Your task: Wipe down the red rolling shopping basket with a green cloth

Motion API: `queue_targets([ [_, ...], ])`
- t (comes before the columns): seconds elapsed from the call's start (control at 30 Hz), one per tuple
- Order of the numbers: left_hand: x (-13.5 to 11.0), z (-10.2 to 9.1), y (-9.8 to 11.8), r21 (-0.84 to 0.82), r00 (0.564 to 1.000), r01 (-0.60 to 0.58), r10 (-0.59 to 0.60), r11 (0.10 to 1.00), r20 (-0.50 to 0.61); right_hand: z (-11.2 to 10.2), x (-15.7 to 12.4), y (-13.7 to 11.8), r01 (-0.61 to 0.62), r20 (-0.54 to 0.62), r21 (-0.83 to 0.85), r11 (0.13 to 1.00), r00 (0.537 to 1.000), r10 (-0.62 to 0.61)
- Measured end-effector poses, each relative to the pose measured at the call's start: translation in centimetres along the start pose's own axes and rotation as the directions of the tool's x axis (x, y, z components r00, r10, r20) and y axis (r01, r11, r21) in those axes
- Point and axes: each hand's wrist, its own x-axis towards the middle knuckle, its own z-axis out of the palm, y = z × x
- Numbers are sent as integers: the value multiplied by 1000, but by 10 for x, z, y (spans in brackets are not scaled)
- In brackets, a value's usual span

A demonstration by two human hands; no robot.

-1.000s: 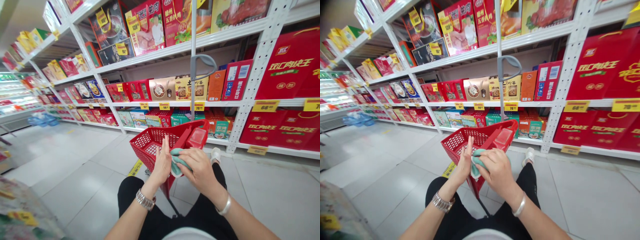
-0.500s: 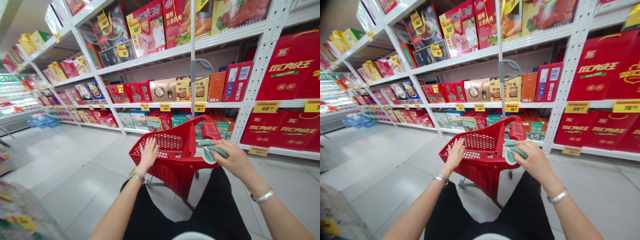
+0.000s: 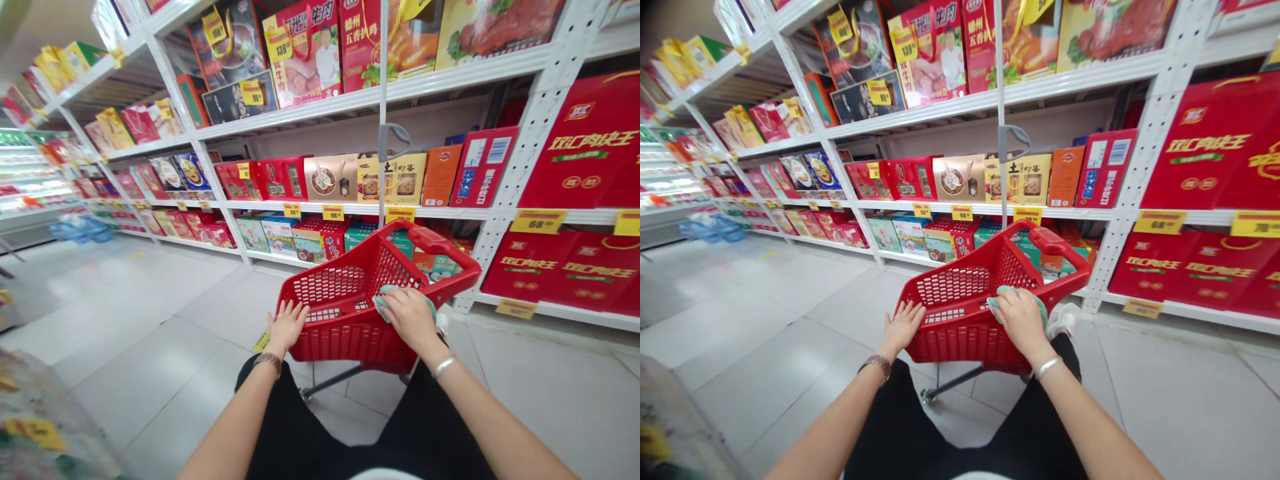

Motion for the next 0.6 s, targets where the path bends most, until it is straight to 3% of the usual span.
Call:
queue_targets([
  [0.23, -33, 3, 54, -40, 997, -50, 47, 998, -59, 49, 14, -59, -1, 164, 38, 999, 986, -5],
  [0.33, -44, 8, 72, -60, 995, -51, 45, 997, -94, 53, 7, -60, 24, 170, 60, 998, 985, -34],
  [0.43, -54, 15, 83, -107, 990, -89, 76, 990, -120, 47, -2, -31, 80, 178, 105, 991, 979, -98],
  [0.6, -71, 25, 101, -164, 975, -193, 169, 967, -146, 31, 3, 61, 85, 202, -18, 996, 976, -79],
])
